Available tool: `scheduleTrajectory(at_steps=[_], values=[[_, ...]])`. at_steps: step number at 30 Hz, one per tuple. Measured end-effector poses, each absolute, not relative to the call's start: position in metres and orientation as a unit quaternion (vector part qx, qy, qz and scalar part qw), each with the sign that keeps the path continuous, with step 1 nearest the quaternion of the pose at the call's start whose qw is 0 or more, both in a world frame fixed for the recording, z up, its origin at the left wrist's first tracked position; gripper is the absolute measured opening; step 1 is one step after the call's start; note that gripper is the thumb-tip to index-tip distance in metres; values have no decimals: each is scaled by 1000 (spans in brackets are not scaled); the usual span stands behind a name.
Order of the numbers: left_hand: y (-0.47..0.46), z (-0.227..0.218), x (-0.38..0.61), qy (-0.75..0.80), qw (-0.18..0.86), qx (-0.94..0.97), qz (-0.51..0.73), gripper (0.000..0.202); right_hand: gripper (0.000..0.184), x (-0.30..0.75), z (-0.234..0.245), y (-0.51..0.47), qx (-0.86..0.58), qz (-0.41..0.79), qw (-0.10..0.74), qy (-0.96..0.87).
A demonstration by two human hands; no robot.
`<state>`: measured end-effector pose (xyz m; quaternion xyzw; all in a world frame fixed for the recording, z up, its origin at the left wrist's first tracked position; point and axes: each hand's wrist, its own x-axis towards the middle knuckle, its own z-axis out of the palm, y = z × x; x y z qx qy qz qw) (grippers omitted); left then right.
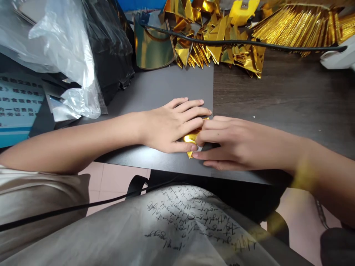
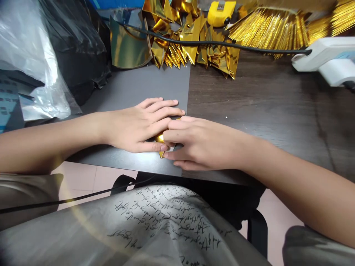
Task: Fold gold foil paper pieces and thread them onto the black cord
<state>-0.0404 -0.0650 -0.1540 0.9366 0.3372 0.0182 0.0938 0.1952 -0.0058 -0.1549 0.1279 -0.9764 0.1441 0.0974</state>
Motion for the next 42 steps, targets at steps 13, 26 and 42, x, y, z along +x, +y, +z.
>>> scheduleTrajectory(at_steps=[13, 26, 42], values=[[-81, -155, -35, 418, 25, 898, 137, 73, 25, 195, -162, -4, 130, 155, 116, -972], [-120, -163, -24, 348, 2, 910, 227, 20, 18, 199, -147, 6, 125, 320, 128, -930], [-138, -172, -26, 371, -72, 906, 188, 10, 18, 208, -163, 51, 71, 216, 190, -955]])
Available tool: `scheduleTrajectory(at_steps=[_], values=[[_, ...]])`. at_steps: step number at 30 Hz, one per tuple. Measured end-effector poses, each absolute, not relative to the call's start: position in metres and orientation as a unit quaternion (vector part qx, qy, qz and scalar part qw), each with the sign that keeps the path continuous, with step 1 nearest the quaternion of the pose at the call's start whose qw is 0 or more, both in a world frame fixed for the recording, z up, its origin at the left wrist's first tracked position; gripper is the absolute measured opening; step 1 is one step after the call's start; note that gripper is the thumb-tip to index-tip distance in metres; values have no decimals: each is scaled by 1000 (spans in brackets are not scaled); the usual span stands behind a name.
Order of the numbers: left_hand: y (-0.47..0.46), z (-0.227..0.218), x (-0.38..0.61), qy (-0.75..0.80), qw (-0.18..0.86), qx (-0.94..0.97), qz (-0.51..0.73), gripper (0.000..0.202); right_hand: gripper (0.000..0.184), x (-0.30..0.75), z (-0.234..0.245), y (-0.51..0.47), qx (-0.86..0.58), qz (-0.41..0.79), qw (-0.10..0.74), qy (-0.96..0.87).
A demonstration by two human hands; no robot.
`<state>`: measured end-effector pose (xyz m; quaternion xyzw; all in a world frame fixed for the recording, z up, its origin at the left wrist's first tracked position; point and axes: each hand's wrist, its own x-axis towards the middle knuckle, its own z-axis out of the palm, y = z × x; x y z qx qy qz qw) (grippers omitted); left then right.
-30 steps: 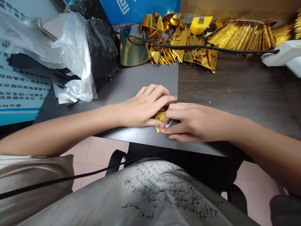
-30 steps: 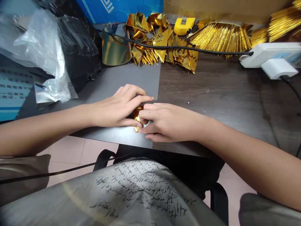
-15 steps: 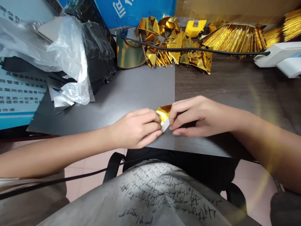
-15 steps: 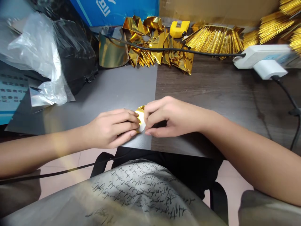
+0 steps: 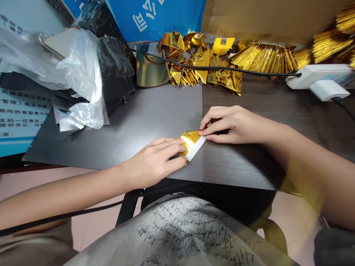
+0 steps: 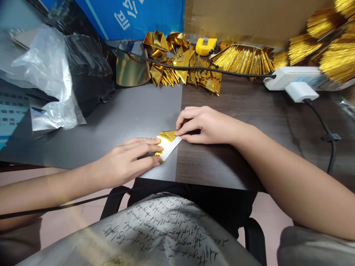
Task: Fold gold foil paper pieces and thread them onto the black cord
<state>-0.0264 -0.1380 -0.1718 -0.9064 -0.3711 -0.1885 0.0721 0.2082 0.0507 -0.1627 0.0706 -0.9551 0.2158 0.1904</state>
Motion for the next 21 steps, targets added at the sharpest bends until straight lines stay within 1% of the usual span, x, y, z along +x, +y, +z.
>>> scheduleTrajectory(at_steps=[3, 5, 8, 12, 16, 18, 21], values=[[-140, -169, -27, -371, 74, -908, -182, 20, 23, 210, -161, 50, 68, 196, 171, -963], [-140, -167, -27, -368, 75, -908, -185, 23, 26, 210, -159, 50, 60, 193, 164, -965], [-141, -164, -26, -361, 63, -910, -196, 22, 25, 208, -155, 50, 51, 212, 160, -963], [-145, -165, -27, -363, 55, -909, -199, 32, 23, 207, -151, 48, 36, 200, 145, -968], [-149, -167, -33, -352, 59, -916, -181, 38, 20, 211, -154, 36, 51, 178, 178, -967], [-151, -167, -36, -348, 70, -919, -172, 37, 20, 215, -157, 27, 58, 155, 183, -969], [-157, -167, -34, -359, 90, -909, -190, 26, 22, 220, -159, 10, 50, 116, 161, -979]])
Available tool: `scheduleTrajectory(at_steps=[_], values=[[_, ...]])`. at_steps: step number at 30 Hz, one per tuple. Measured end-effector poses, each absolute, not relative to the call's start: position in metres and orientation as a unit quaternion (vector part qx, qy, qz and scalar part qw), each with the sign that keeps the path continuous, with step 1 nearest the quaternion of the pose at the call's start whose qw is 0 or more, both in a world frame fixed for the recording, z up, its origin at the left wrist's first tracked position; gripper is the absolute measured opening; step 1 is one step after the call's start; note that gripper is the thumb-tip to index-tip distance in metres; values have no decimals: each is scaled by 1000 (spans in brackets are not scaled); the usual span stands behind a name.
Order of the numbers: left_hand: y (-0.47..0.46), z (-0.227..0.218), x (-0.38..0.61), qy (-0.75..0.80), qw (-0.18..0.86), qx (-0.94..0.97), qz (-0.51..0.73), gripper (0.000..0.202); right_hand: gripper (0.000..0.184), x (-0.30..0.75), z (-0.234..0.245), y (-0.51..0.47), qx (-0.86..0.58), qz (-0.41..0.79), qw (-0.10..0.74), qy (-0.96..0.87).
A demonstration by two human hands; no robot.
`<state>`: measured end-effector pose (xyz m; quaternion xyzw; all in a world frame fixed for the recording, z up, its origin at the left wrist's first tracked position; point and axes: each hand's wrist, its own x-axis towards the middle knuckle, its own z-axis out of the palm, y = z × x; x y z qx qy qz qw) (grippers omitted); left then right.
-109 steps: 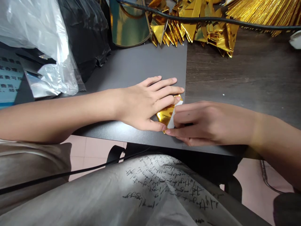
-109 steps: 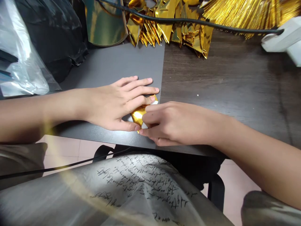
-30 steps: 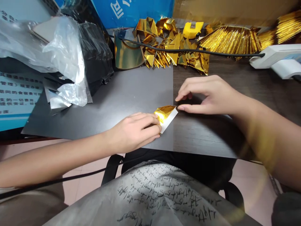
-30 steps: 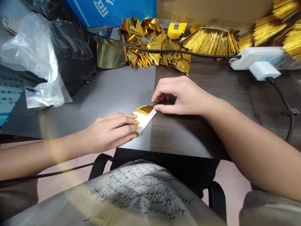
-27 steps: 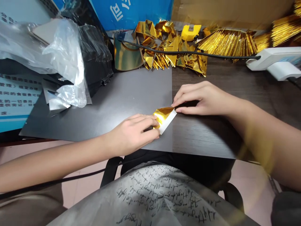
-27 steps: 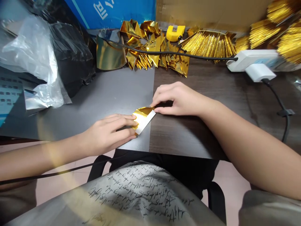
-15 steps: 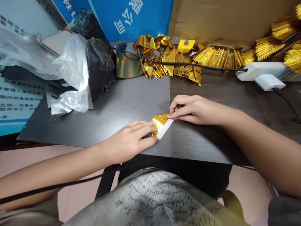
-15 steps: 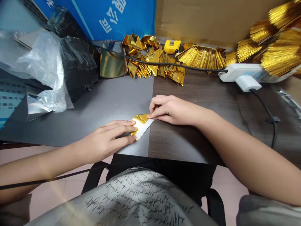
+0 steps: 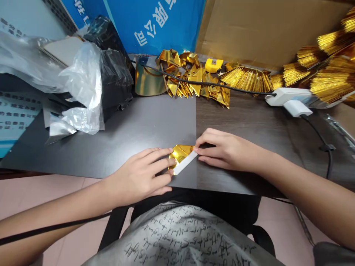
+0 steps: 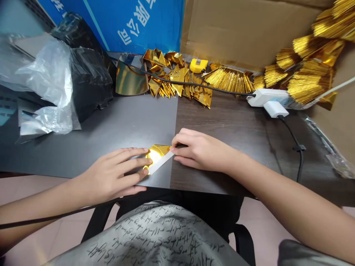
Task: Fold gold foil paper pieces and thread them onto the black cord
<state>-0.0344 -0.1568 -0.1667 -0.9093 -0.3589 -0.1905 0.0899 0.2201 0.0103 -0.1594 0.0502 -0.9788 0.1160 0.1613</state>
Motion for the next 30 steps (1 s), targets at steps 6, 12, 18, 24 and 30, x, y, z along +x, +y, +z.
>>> scheduleTrajectory(at_steps=[6, 12, 18, 24, 30], values=[[-178, -177, -22, -376, 106, -877, -279, 12, 44, 233, -162, -17, 40, 68, 139, -987], [-189, -187, -25, -411, 24, -853, -320, 13, 49, 238, -170, -37, 13, 51, 186, -981], [-187, -177, -30, -519, 5, -812, -267, 3, 11, 225, -173, -46, -63, 102, 217, -969], [-185, -166, -33, -588, -41, -777, -223, 14, 13, 218, -170, -41, -46, 76, 223, -971], [-184, -167, -34, -577, -11, -788, -212, 15, 8, 213, -176, -41, -71, 117, 244, -960]])
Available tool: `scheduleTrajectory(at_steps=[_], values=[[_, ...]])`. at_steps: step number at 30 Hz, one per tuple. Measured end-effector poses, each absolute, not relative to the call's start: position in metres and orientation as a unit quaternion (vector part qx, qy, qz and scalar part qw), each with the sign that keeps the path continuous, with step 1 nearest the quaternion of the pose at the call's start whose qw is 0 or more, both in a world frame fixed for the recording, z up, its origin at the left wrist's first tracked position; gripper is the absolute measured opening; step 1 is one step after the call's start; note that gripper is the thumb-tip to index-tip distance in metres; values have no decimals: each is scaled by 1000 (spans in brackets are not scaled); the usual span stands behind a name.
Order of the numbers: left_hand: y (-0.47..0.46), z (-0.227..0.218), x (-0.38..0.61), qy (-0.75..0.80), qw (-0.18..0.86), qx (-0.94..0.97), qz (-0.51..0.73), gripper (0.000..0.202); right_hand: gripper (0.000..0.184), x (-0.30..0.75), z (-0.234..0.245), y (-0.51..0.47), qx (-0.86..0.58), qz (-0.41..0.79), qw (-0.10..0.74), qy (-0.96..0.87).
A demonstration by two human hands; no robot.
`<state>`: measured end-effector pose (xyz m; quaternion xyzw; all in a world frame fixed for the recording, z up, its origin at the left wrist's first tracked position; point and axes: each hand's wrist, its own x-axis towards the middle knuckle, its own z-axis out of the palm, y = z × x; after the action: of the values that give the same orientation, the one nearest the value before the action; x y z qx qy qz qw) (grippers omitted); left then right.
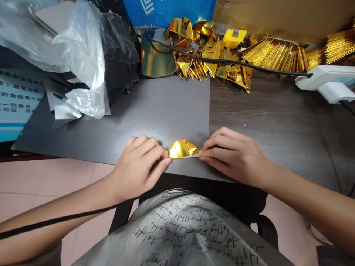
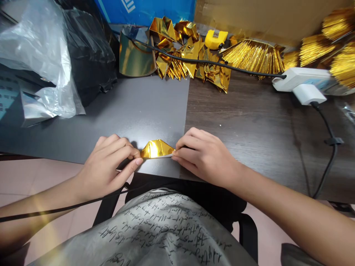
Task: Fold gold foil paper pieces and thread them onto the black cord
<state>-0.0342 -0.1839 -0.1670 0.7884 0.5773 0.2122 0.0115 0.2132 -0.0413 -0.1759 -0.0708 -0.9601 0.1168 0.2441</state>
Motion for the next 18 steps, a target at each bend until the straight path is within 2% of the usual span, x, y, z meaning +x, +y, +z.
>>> scheduleTrajectory(at_steps=[4, 12, 18], values=[[-184, -168, -35, 556, -43, 809, 183, 13, 5, 212, -179, -45, -96, 148, 265, -948], [-184, -163, -37, 606, 41, 766, 211, 17, 6, 206, -176, -48, -150, 193, 288, -926], [-185, -168, -39, 582, 23, 781, 225, 13, 5, 208, -179, -48, -113, 172, 264, -942]])
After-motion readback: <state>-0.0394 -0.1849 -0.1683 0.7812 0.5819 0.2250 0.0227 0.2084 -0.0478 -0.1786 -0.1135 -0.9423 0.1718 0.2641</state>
